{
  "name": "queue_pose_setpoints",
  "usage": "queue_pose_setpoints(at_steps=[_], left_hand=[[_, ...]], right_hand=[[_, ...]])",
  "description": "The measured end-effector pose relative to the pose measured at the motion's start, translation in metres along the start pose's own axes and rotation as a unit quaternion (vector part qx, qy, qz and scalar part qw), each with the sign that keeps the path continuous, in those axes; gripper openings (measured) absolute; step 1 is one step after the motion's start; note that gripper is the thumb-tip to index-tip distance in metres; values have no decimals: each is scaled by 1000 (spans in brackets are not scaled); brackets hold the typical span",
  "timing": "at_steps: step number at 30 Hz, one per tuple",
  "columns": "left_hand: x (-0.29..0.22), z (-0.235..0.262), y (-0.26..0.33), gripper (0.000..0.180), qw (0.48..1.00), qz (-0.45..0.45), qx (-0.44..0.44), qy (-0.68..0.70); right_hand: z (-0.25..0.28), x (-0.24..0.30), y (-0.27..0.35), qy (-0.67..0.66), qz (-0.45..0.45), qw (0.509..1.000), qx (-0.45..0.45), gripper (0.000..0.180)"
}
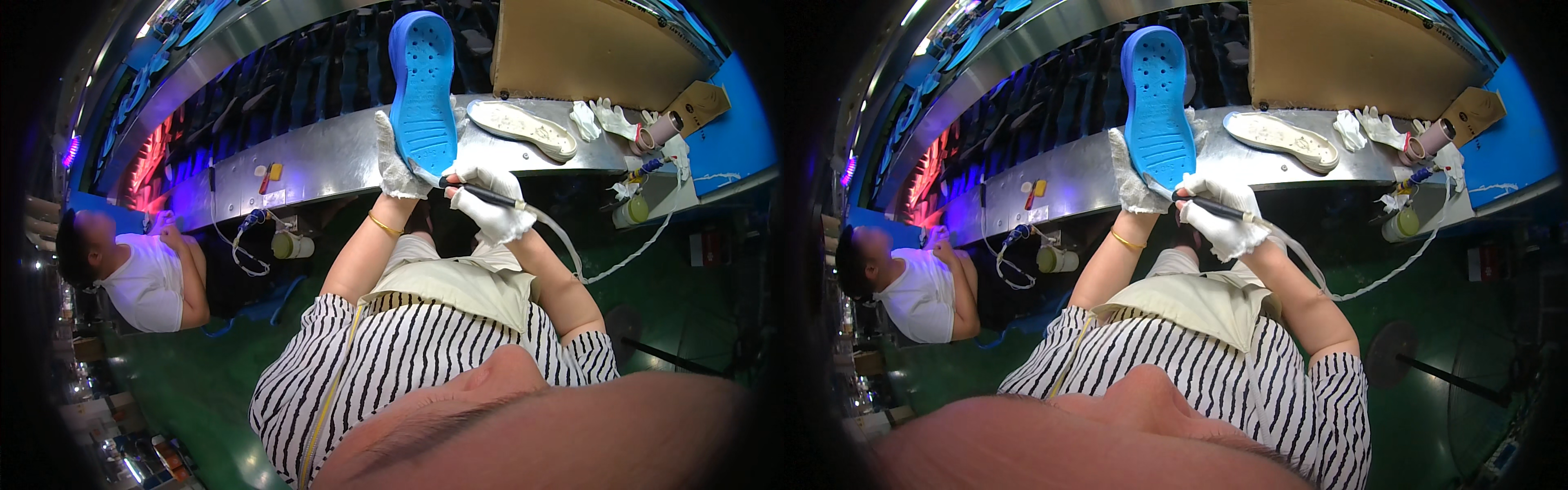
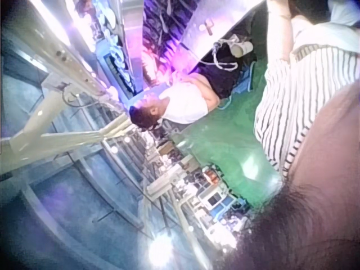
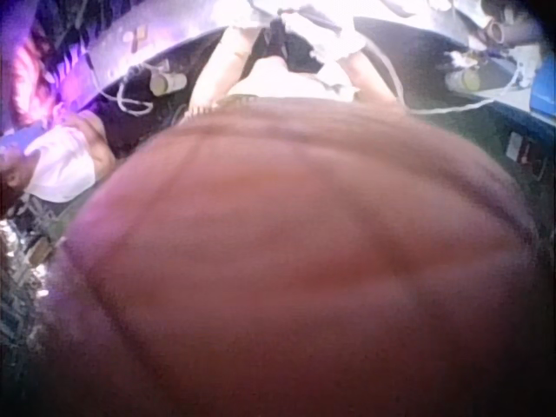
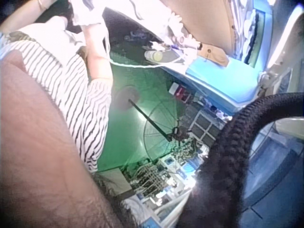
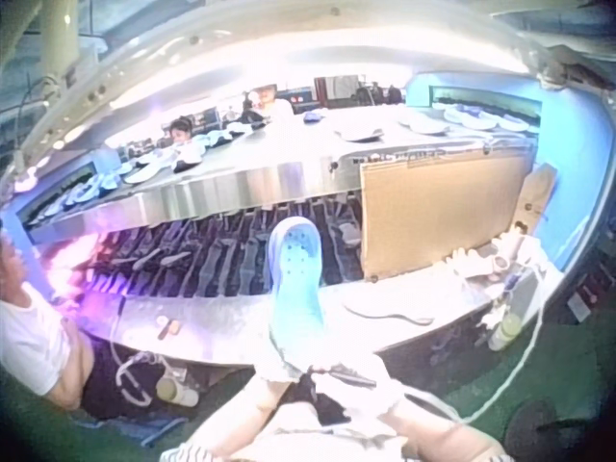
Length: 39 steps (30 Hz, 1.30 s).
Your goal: The person takes blue shoe soles from a conveyor belt, holds them against a white cloth, and applies a tool to the edges and surface before returning them to the belt.
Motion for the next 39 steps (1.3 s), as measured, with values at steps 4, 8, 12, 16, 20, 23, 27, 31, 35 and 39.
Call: queue_pose_setpoints(at_steps=[4,8,12,16,20,23,27,31,35,39], left_hand=[[-2,-10,0,85,1000,13,-3,-9],[-6,-13,-5,89,999,35,-31,-15],[-7,-4,-8,87,997,65,-46,-25],[-6,-15,-11,85,996,87,-33,-13],[-9,-8,-13,84,994,99,-42,-13],[-10,-11,-13,77,992,120,-25,7],[0,-33,-11,70,976,188,40,99],[-2,-12,-20,64,977,205,-58,-32],[0,19,-22,54,938,294,-106,-148],[17,6,-22,54,900,364,-49,-234]], right_hand=[[26,-2,-13,1,-52,998,-17,14],[19,4,-7,68,11,998,-3,15],[23,7,-13,17,-69,997,35,15],[27,7,-15,59,-45,997,33,14],[20,-7,0,-24,-105,992,65,13],[26,-3,1,2,-79,994,71,14],[23,43,-11,121,115,985,47,17],[11,50,-16,228,186,950,107,20],[9,32,-20,203,69,969,119,14],[22,29,-32,127,-47,979,153,12]])
Point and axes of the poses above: each hand's wrist, its own y-axis away from the middle knuckle, its own z-axis out of the back of the hand, x = y × z, the point moved 8 cm from there along -y, towards the middle knuckle, and after that the axes turned 6 degrees about -y, right-handed, at the moved point
